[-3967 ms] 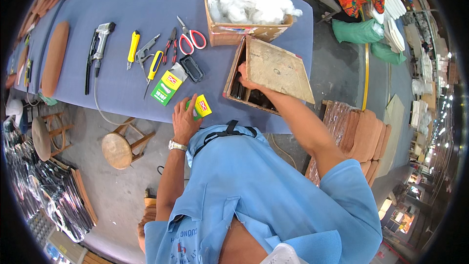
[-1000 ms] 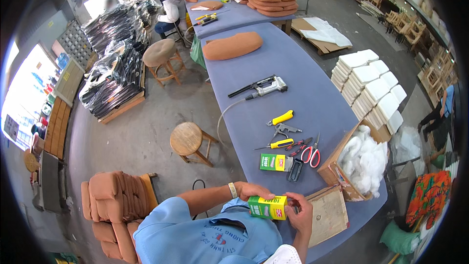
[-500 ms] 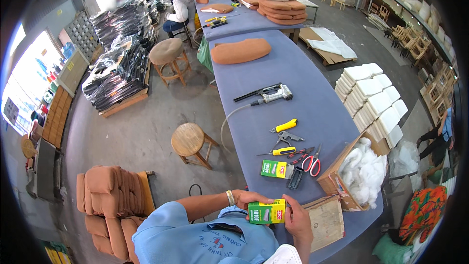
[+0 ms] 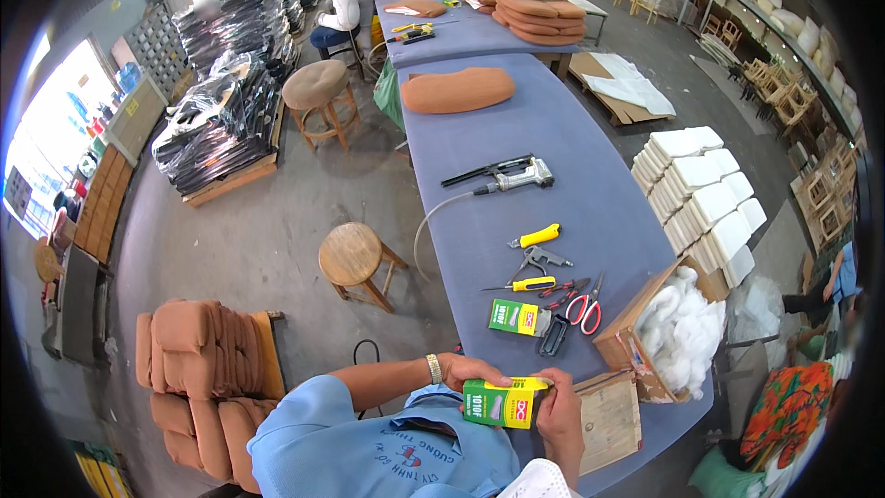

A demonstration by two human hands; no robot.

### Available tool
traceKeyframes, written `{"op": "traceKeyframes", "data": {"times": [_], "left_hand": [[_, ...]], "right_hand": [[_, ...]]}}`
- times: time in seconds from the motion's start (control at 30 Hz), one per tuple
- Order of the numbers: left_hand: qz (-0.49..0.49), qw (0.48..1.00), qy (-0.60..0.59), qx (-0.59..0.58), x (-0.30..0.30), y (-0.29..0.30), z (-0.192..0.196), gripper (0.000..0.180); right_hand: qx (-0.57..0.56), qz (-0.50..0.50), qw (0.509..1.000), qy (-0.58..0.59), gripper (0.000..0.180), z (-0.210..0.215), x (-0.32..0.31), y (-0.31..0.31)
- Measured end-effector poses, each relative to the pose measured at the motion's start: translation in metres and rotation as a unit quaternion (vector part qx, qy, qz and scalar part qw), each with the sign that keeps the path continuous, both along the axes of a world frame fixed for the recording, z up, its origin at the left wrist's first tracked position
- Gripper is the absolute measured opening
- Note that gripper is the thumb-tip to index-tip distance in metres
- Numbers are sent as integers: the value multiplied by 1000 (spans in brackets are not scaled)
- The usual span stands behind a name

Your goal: The person retrieves staples from a box and loads a pneumatic staple gun. They then staple a white fabric cover onto a cushion frame, trim excess fabric with a utility knife, and flip the cushion to continue securing the cover. The person handles multiple cushion units on a workbench in a factory setting.

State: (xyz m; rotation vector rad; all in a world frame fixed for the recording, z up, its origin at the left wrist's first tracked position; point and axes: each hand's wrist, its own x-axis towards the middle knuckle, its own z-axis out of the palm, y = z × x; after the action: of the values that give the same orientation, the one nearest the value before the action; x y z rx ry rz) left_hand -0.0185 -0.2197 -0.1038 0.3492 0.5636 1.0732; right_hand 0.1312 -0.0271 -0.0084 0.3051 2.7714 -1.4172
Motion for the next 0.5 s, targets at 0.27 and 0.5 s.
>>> {"op": "traceKeyframes", "data": {"times": [0.27,0.5], "left_hand": [[15,1000,8,4,-2,0,-7,77],[102,995,3,-8,-3,-7,-26,72]], "right_hand": [[21,-3,978,208,22,-6,-9,3],[-189,-169,963,95,15,-27,3,-1]]}}
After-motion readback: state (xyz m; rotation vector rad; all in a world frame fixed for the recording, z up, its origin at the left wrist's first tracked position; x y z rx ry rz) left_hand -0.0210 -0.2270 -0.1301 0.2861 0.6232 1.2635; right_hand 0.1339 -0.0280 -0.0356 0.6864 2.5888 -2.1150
